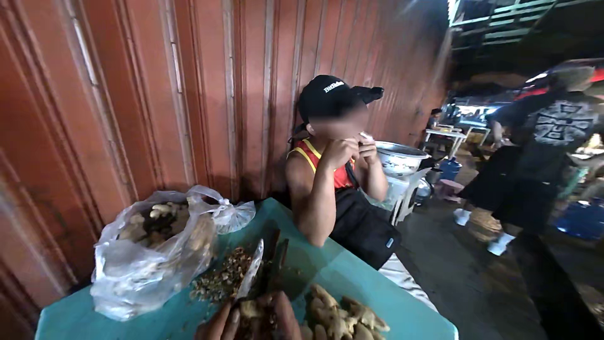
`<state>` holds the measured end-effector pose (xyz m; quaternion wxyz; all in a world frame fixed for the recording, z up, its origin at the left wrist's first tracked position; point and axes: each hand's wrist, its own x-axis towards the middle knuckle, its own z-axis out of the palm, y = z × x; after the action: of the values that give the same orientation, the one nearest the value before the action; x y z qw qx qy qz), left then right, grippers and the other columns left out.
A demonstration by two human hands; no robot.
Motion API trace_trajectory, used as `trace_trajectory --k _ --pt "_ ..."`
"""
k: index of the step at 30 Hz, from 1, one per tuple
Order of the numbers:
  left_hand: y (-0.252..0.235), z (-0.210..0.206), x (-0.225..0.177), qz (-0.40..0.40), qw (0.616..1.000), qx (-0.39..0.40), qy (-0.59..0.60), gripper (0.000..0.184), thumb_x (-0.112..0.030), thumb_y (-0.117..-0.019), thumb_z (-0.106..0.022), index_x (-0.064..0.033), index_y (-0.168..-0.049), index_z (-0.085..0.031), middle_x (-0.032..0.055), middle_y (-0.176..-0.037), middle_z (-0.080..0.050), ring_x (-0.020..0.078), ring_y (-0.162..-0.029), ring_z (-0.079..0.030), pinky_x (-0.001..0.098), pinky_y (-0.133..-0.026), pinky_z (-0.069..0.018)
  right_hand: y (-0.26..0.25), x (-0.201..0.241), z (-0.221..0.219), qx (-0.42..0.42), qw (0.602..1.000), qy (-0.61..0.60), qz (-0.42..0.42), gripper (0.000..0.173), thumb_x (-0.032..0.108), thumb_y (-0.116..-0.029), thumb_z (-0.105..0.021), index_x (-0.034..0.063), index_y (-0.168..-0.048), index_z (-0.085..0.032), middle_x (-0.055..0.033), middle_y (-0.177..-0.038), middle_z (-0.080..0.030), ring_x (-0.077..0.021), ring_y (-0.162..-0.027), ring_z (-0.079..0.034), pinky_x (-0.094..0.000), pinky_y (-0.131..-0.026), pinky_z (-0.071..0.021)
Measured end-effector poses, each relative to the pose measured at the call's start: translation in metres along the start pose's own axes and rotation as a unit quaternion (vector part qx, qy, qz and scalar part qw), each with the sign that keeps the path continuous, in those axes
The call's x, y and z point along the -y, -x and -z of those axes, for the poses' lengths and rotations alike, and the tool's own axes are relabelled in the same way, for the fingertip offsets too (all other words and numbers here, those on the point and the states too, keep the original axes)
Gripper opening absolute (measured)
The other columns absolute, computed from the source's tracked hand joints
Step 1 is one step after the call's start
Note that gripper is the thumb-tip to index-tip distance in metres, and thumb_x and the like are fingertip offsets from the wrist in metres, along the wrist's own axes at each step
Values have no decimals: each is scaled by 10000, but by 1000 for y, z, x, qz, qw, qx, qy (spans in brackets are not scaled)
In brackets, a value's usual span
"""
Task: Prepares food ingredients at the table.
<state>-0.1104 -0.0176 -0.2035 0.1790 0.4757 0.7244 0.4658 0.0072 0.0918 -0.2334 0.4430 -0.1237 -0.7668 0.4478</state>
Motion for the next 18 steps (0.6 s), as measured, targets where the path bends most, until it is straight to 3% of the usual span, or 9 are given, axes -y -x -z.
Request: trace_trajectory --k 3,5,7,10,15,18 --pt "2 3 -8 6 999 -34 7 402 -184 -1111 -352 104 -1272 -582 150 -795 -656 217 -618 -633 400 -614 -567 -1 4 5 -40 994 97 20 295 20 -796 -738 -67 -1074 -695 -186 -1036 -707 -343 -1004 -644 -480 -897 -532" --pt "3 3 -14 17 999 -47 10 402 -205 -1111 -370 55 -1294 -616 90 -737 -653 167 -577 -609 345 -580 -550 -1 3 6 -39 993 106 22 327 4 -768 -749 -69 -1083 -700 -174 -1055 -717 -350 -1029 -644 -513 -933 -507" --pt "3 4 -21 26 999 -10 -32 380 -228 -1110 -408 35 -1297 -607 137 -774 -678 242 -646 -669 423 -655 -585 -1 -2 5 -39 993 109 34 303 2 -771 -746 -68 -1062 -703 -156 -1037 -722 -313 -1013 -654 -497 -931 -512" --pt "1 6 -28 44 995 42 -80 392 -248 -1114 -417 -2 -1395 -535 204 -874 -693 347 -782 -710 527 -767 -587 -1 -3 4 -32 992 109 52 258 -10 -764 -738 -63 -1012 -691 -139 -1015 -723 -270 -990 -657 -460 -931 -508" --pt "-8 15 -10 71 996 40 26 426 -244 -1123 -393 25 -1420 -538 191 -970 -683 255 -759 -663 411 -754 -570 -2 -12 3 -3 997 67 42 211 -33 -797 -705 -43 -1000 -645 -113 -1027 -708 -205 -1009 -659 -388 -924 -540" --pt "-8 16 -12 83 993 42 68 414 -288 -1130 -357 -3 -1360 -549 103 -829 -635 172 -643 -612 333 -636 -545 -3 -17 4 -9 997 61 38 232 -27 -790 -711 -32 -1013 -645 -105 -1037 -712 -200 -1008 -662 -365 -895 -556"
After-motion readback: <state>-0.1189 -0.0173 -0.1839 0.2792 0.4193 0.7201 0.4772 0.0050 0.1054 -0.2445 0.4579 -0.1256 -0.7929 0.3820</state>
